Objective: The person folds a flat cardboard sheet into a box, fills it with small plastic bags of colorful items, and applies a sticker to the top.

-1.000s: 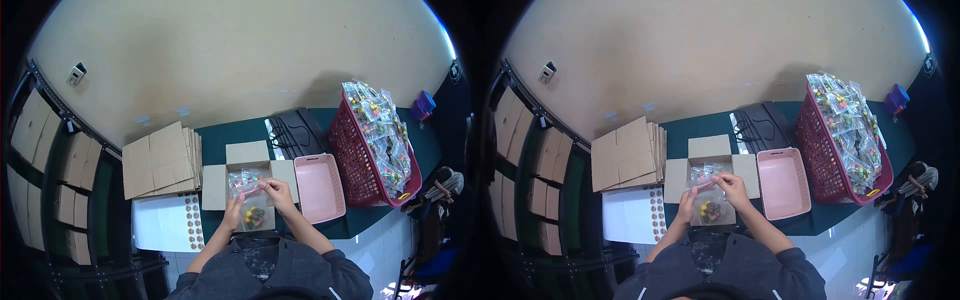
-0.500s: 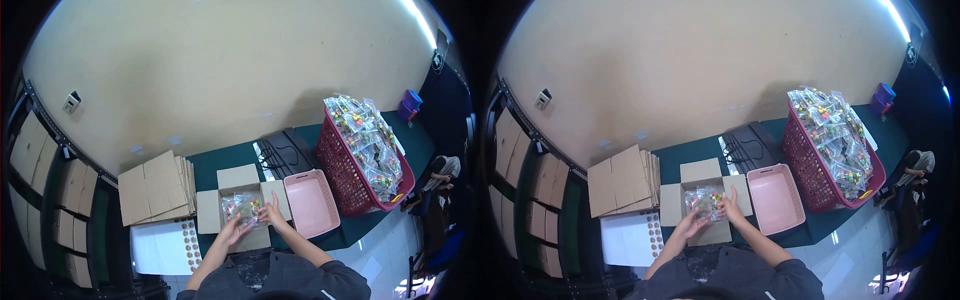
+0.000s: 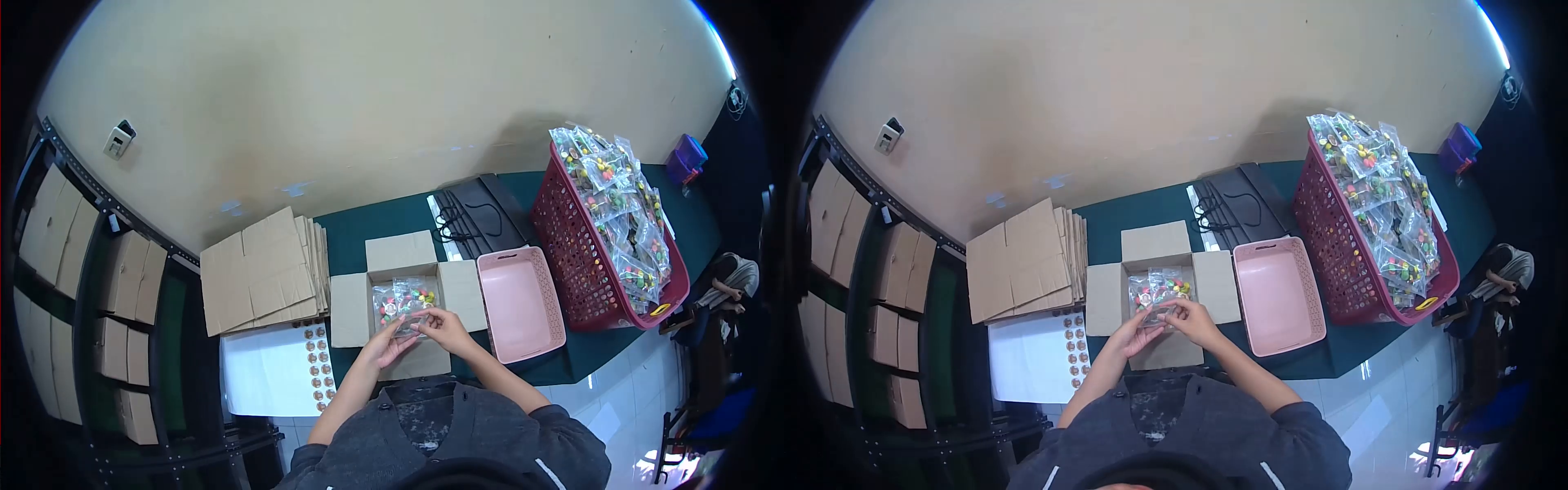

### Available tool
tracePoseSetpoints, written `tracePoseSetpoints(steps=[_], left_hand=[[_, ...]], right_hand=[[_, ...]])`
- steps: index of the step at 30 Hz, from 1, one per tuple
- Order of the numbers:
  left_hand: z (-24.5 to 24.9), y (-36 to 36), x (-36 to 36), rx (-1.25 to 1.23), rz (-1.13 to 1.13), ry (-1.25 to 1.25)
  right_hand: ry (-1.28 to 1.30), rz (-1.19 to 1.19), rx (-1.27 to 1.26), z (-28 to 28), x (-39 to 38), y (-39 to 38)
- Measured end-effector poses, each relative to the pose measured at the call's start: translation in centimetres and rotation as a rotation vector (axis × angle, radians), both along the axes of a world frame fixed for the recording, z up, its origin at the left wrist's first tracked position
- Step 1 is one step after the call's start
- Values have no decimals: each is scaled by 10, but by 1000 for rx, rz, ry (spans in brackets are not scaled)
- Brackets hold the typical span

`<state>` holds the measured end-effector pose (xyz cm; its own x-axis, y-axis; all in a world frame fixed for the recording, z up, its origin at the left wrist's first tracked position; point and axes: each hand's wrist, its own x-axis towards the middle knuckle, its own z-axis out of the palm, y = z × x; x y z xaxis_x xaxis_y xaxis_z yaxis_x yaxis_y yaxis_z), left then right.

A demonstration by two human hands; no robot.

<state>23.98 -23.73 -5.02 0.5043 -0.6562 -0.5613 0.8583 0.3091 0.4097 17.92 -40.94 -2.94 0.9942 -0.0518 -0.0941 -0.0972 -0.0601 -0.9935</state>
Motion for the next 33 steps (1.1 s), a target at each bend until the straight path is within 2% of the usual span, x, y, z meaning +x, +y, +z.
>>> tracePoseSetpoints(steps=[3, 5, 6, 7, 8, 10, 12, 13, 14, 15, 16, 18, 19, 21, 23, 25, 28, 29, 31, 32, 33], left_hand=[[27, -3, -3, 137, 60, -47], [48, -6, -12, 205, 67, -377], [37, -6, -11, 206, 73, -371], [18, -7, -7, 266, 26, -662], [22, -9, -7, 327, -26, -952], [33, -7, -11, 281, -5, -872], [41, -6, -12, 392, -24, -1142], [47, -8, -13, 392, -26, -1139], [55, -12, -16, 497, 44, -1288], [64, -13, -18, 603, 117, -1435], [74, -12, -20, 602, 117, -1435], [90, -7, -22, 880, 84, -1691], [81, -3, -18, 981, 46, -1771], [88, -2, -16, 1034, 104, -1732], [89, 1, -15, 1084, 164, -1693], [85, 7, -15, 1153, 16, -1713], [83, 5, -19, 1119, 126, -1770], [78, 4, -17, 1079, 164, -1733], [76, 6, -16, 1074, 178, -1720], [77, 8, -14, 1050, 185, -1707], [82, 11, -12, 999, 200, -1685]], right_hand=[[46, -48, -51, -6, 2, 1], [-14, -102, -35, -7, 3, 5], [-9, -95, -35, -5, 2, 7], [-50, -108, -54, -2, 2, 9], [-91, -123, -71, 4, 1, 10], [-99, -156, -131, 13, 0, 10], [-107, -196, -193, 24, -3, 12], [-286, -286, -260, 29, -3, 15], [-466, -376, -326, 34, -4, 18], [-464, -376, -326, 39, -6, 18], [-544, -405, -354, 44, -8, 17], [-625, -434, -382, 51, -9, 17], [-617, -428, -397, 53, -10, 17], [-604, -425, -409, 54, -10, 16], [-210, -272, -196, 52, -7, 13], [-264, -271, -214, 48, -10, 19], [-280, -287, -201, 45, -11, 26], [-312, -224, -244, 38, -15, 31], [-351, -49, -279, 59, -21, 45], [-358, -53, -266, 54, -14, 45], [-321, -181, -153, 47, -4, 39]])
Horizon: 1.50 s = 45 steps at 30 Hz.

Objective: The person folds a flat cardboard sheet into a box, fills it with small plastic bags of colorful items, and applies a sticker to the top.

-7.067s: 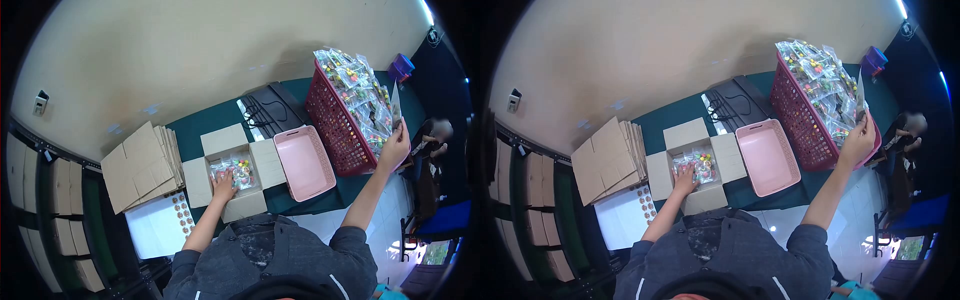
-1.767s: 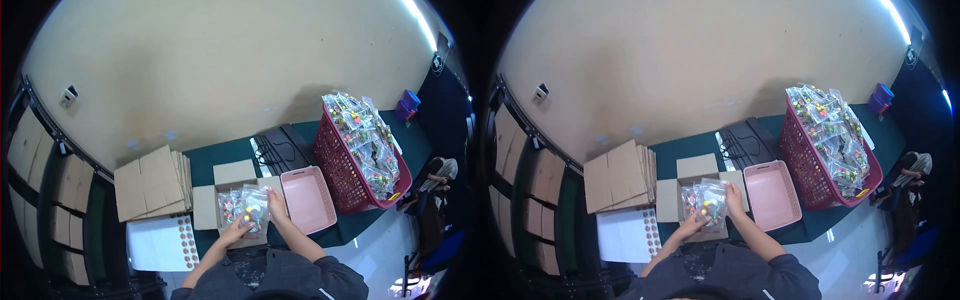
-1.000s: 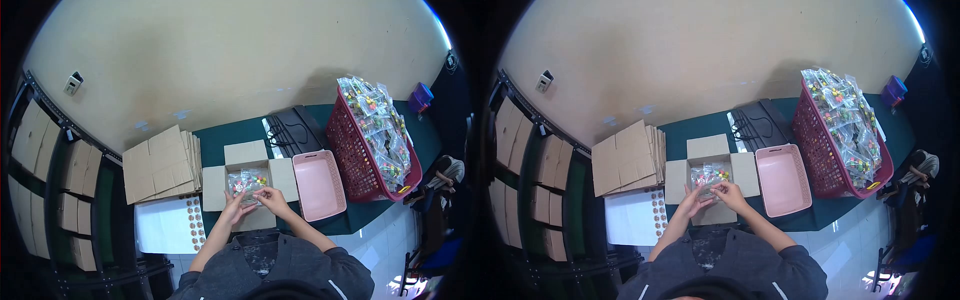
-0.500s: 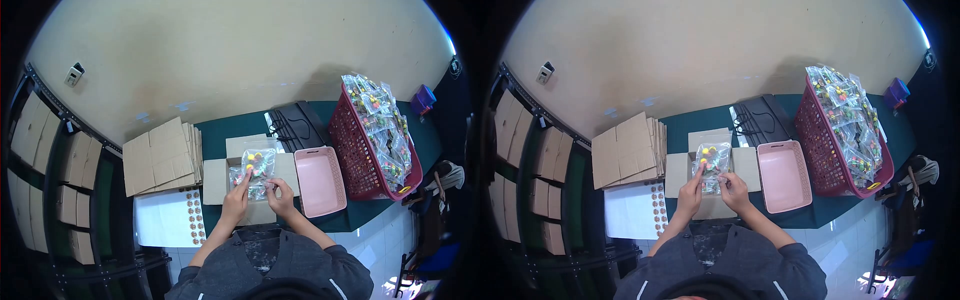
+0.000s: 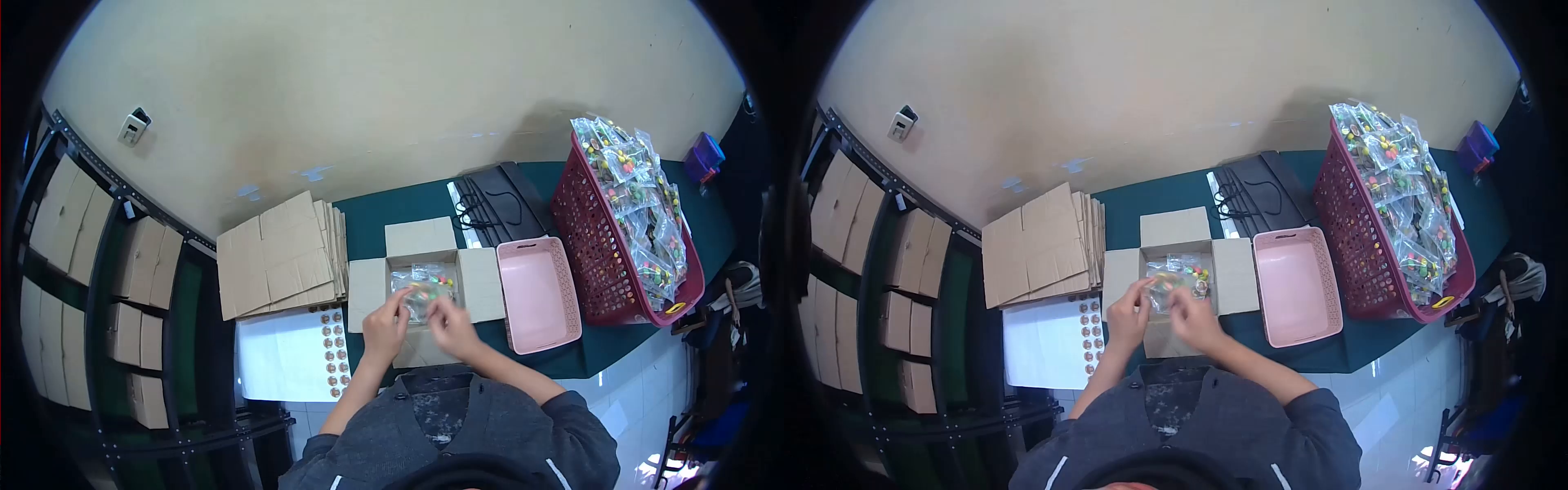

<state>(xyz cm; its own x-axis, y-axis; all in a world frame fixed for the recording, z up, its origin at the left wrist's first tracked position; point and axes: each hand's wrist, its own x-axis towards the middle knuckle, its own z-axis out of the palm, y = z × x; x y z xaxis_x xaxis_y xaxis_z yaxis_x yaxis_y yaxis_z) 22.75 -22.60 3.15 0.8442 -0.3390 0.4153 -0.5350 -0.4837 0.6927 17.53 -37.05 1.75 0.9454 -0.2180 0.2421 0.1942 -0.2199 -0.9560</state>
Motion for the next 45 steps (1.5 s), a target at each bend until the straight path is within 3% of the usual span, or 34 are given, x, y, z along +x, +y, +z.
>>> tracePoseSetpoints(steps=[3, 5, 7, 9, 10, 13, 17, 21, 22, 24, 26, 29, 37, 40, 45], left_hand=[[0, -2, -7, 28, 11, 61], [1, 3, -7, 24, -3, 80], [6, 6, -7, -12, 44, 100], [1, 3, -11, -2, 11, 31], [-1, 1, -13, -8, 7, 49], [6, 4, -9, -29, -11, 50], [6, -5, -11, -27, -59, -65], [28, -4, -10, 91, -31, 57], [33, -4, -6, 139, -47, -72], [32, -5, -4, 189, -59, -201], [21, -9, -2, -33, -181, -135], [12, -7, -5, -56, -133, 56], [32, -7, -11, 55, -147, -124], [34, -7, -14, 25, -164, -114], [42, -1, -11, -41, -220, -95]], right_hand=[[78, -124, 176, 8, 6, -8], [-78, 58, -235, 5, -7, 0], [-50, 75, -206, 8, -4, -4], [47, -100, 98, 12, 5, -9], [52, -97, 96, 12, 1, -9], [-61, 9, -241, 13, -12, -8], [64, 2, 129, 11, 5, -33], [141, 88, 179, 23, 0, -37], [143, 89, 176, 26, -1, -38], [136, 139, 102, 29, -3, -38], [90, 141, 57, 20, -2, -34], [51, 147, -25, 23, -2, -34], [93, 85, -99, 46, -1, -43], [-28, 85, -151, 39, -1, -44], [-211, 48, -402, 77, -7, -44]])
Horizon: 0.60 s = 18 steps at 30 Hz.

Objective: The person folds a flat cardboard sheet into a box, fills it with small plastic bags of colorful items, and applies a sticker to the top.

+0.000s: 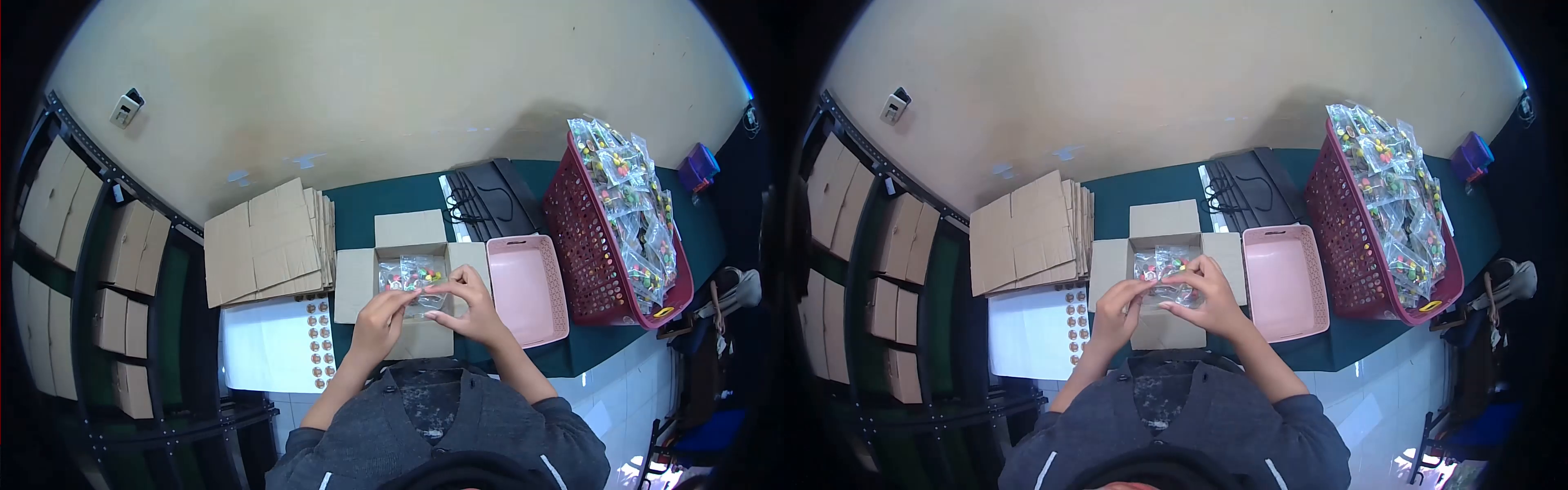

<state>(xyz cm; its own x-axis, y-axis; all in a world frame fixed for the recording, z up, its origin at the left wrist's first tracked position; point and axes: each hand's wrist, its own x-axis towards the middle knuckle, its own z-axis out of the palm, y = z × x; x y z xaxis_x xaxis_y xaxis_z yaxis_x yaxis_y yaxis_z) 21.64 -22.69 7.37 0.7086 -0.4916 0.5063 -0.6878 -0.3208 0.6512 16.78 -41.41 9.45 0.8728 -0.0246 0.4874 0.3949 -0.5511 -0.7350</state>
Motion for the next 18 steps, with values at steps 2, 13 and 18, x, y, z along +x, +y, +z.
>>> tracePoseSetpoints(steps=[2, 13, 18], left_hand=[[1, 2, 1, -89, -63, 206], [-14, -5, -5, -464, -164, 935], [-14, -7, 1, -603, -173, 922]], right_hand=[[-46, 3, 12, -8, 0, -3], [22, -139, 294, -21, -5, 4], [85, -114, 562, -29, 1, 5]])
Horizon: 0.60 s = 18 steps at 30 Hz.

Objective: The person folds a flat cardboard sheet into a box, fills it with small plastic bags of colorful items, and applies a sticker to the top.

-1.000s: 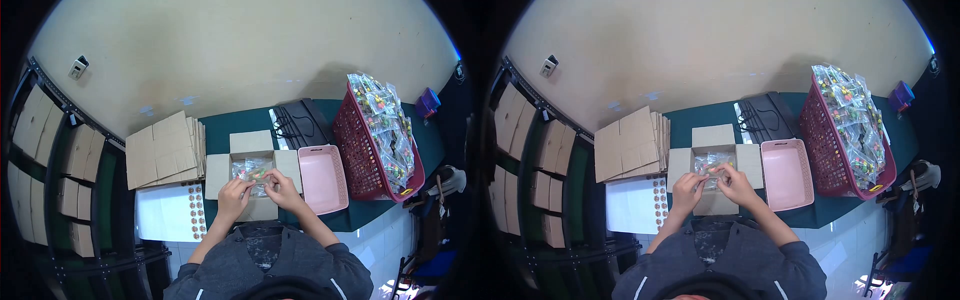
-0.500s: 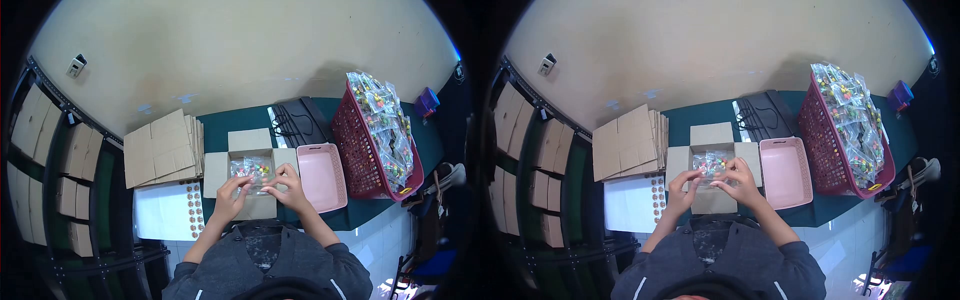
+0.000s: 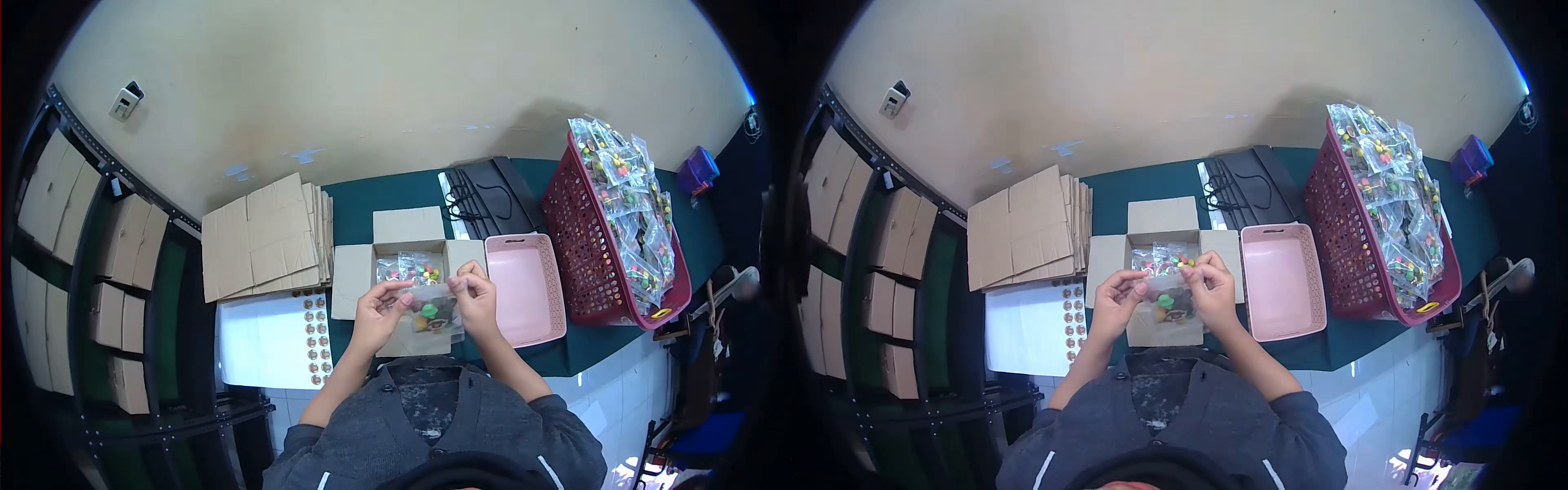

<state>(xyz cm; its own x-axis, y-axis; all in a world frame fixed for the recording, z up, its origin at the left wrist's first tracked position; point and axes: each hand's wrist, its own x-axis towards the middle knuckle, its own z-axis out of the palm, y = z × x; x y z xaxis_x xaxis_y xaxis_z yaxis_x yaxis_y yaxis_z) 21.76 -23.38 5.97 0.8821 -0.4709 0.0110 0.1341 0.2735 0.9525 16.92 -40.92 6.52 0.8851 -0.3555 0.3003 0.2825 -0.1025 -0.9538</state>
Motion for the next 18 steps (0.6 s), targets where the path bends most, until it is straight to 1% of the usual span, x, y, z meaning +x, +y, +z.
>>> tracePoseSetpoints(steps=[1, 3, 4, 6, 7, 9, 10, 11, 12, 14, 15, 16, 18], left_hand=[[2, -3, -2, 0, 0, -1], [7, -10, -8, -61, -70, 0], [1, -10, -8, -62, -68, 1], [-13, -10, -6, 365, -181, -63], [-16, -10, -5, 364, -180, -63], [-16, -11, -1, 221, -36, -17], [-16, -11, 0, 151, 36, 7], [-13, -7, 2, 149, 54, 222], [-17, -6, 4, 149, 54, 224], [-28, -6, 10, 35, 125, 149], [-29, -8, 10, -7, 130, 123], [-29, -9, 9, -7, 131, 123], [-21, -9, 5, 14, 129, 41]], right_hand=[[18, 12, 147, 0, 1, 0], [4, 38, 160, -4, 2, 2], [-11, 65, 172, -4, 2, 4], [8, 72, 151, -2, 4, 6], [24, 77, 131, -1, 5, 6], [39, 80, 109, -4, 8, 5], [77, 139, 213, -13, 9, 3], [116, 197, 319, -20, 9, 2], [117, 197, 319, -24, 6, 3], [310, 459, 211, -32, 1, 3], [331, 466, 133, -37, 1, 2], [331, 467, 133, -38, 1, 2], [379, 476, 215, -30, 1, 4]])
